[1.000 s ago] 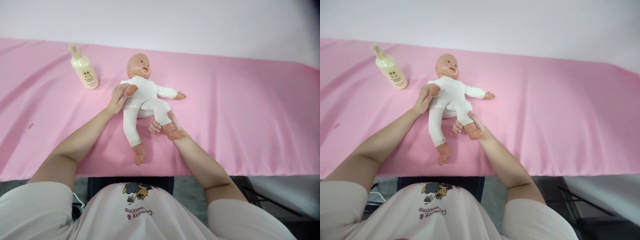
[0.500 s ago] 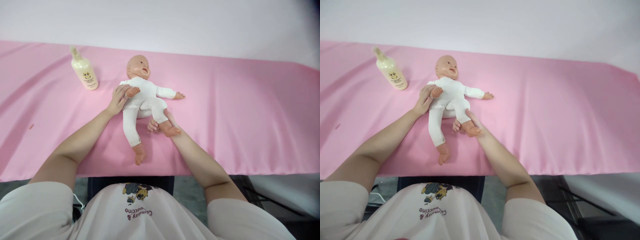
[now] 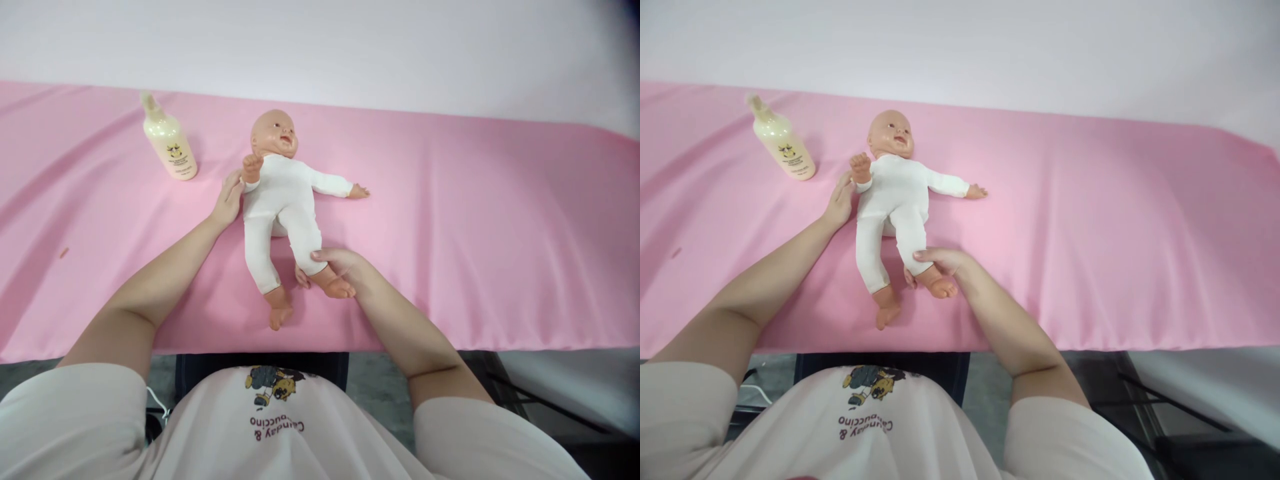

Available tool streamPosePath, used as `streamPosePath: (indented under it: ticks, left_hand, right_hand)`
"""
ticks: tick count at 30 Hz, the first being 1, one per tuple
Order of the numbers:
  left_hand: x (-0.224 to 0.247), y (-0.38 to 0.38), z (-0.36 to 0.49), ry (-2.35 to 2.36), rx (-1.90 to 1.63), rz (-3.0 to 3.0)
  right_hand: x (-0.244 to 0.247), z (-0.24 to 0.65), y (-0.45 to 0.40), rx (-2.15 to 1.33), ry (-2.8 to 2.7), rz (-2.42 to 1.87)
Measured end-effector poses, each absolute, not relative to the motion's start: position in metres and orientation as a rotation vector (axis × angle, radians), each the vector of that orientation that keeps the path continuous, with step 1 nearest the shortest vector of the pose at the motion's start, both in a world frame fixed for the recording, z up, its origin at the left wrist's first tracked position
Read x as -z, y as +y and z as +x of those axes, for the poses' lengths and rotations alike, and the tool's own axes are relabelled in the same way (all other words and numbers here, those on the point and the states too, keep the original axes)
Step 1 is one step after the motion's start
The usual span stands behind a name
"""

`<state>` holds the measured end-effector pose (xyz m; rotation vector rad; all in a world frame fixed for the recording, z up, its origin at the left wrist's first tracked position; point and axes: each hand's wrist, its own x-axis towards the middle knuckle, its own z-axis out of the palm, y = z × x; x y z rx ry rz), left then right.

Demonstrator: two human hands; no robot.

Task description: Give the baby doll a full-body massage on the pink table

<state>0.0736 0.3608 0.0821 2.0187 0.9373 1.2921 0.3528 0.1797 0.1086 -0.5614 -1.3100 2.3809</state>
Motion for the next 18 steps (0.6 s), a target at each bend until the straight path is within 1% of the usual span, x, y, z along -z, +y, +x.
streamPosePath:
  ticks: [5,11,15,18]
  left_hand:
    - [-0.089,0.358,0.077,0.888,-1.309,1.979]
    - [-0.084,0.36,0.075,0.943,-1.303,2.027]
    - [-0.086,0.357,0.075,0.877,-1.298,2.133]
    - [-0.092,0.351,0.076,0.831,-1.255,2.239]
  right_hand:
    - [-0.111,0.353,0.178,-2.374,-1.307,-0.511]
    - [-0.105,0.355,0.188,-2.326,-1.418,-0.122]
    - [-0.099,0.354,0.199,-2.286,-1.433,0.142]
    - [-0.099,0.352,0.203,-2.244,-1.398,0.119]
